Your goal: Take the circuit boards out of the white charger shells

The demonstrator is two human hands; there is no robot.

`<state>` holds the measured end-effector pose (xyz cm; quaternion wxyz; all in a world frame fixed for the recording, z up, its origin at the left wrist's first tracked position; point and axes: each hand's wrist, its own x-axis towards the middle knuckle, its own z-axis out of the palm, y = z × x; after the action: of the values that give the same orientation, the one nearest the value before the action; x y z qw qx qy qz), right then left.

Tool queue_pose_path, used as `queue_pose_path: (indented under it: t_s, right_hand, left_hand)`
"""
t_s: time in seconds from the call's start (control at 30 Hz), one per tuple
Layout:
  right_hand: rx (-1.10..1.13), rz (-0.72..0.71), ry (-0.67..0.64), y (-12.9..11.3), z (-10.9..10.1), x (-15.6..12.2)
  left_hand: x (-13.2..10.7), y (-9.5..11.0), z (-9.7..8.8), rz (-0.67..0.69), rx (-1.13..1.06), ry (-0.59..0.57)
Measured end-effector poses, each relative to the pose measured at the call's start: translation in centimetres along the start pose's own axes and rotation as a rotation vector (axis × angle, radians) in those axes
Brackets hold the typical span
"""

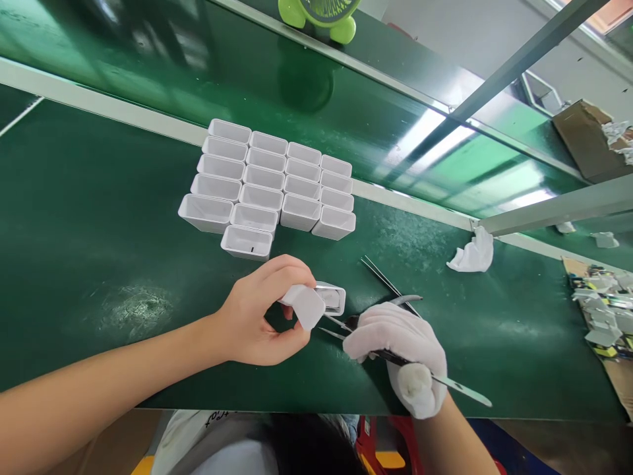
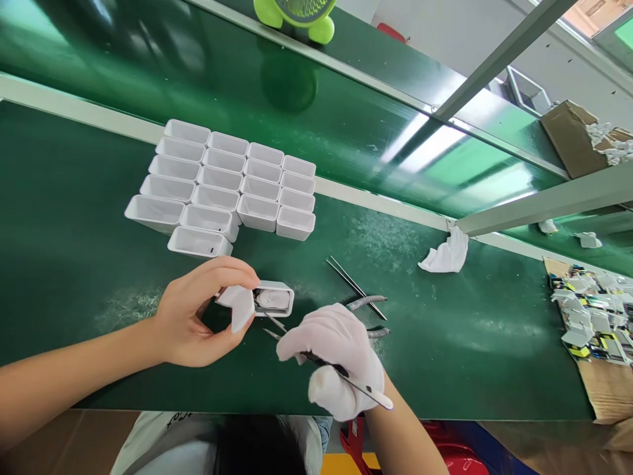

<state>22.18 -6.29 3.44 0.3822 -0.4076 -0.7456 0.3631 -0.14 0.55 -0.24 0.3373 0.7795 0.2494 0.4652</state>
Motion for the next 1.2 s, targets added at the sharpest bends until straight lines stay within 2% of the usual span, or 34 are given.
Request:
queue_pose_path:
  t_s: [0.23,0.3,0.43,0.5,0.57,0.6,0.67,0.73,0.77,0.83,0.93,1.0,1.07,1.13,1.2]
  right_hand:
    - [0.413,0.217,0.184,0.7,-0.3,-1.0]
    - [0.473,0.267,0.216,0.8,-0.2,-1.0]
    - [0.387,0.298,0.218,0.8,0.1,-1.0]
    - [0.308,0.291,0.171,0.8,0.0,-1.0]
    - [0.321,0.264,0.179,0.7,-0.4,-0.7]
    - [0.369,0.243,0.227,0.6,-0.6,-0.6]
    - [0.456,0.213,0.419,0.5,-1.0,-0.1]
    - [0.436,0.221,0.617,0.4,-1.1,0.2]
    - [0.407,0.241,0.66,0.5,-1.1,0.3]
    - [0.4,0.264,0.616,0.5,-0.8,0.3]
    - [0.514,0.241,0.41,0.4,-0.3,0.0]
    - [0.555,0.24,0.346,0.3,-0.2,-0.2]
    - [0.556,0.25,0.366,0.3,-0.1,-0.1]
    - [0.495,0.239,0.454,0.6,-0.1,0.2]
    - [0.281,0.242,0.528,1.2,-0.1,0.7]
  left_hand:
    - [0.1,-0.1,-0.2,0.033,-0.014,0.008]
    - [0.2,-0.1,-0.3,0.041,-0.012,0.015]
    - [0.2,0.2,-0.4,0.079,-0.006,-0.002]
    - [0.2,0.4,-0.4,0.088,0.012,-0.027]
    - [0.1,0.5,-0.4,0.083,0.02,-0.033]
    - [0.1,0.5,-0.4,0.074,0.013,-0.029]
    - [0.2,0.5,-0.5,0.042,-0.016,-0.006]
    - [0.2,0.5,-0.5,-0.012,-0.057,0.025]
    - [0.3,0.4,-0.6,-0.044,-0.075,0.038]
    - [0.3,0.4,-0.7,-0.103,-0.108,0.058]
    - [0.4,0.4,-0.7,-0.143,-0.155,0.076]
    - [0.4,0.4,-0.7,-0.145,-0.176,0.08]
    - [0.4,0.4,-0.7,-0.152,-0.185,0.075]
    - [0.4,0.4,-0.7,-0.152,-0.192,0.075]
    - [0.4,0.4,-0.7,-0.131,-0.19,0.081]
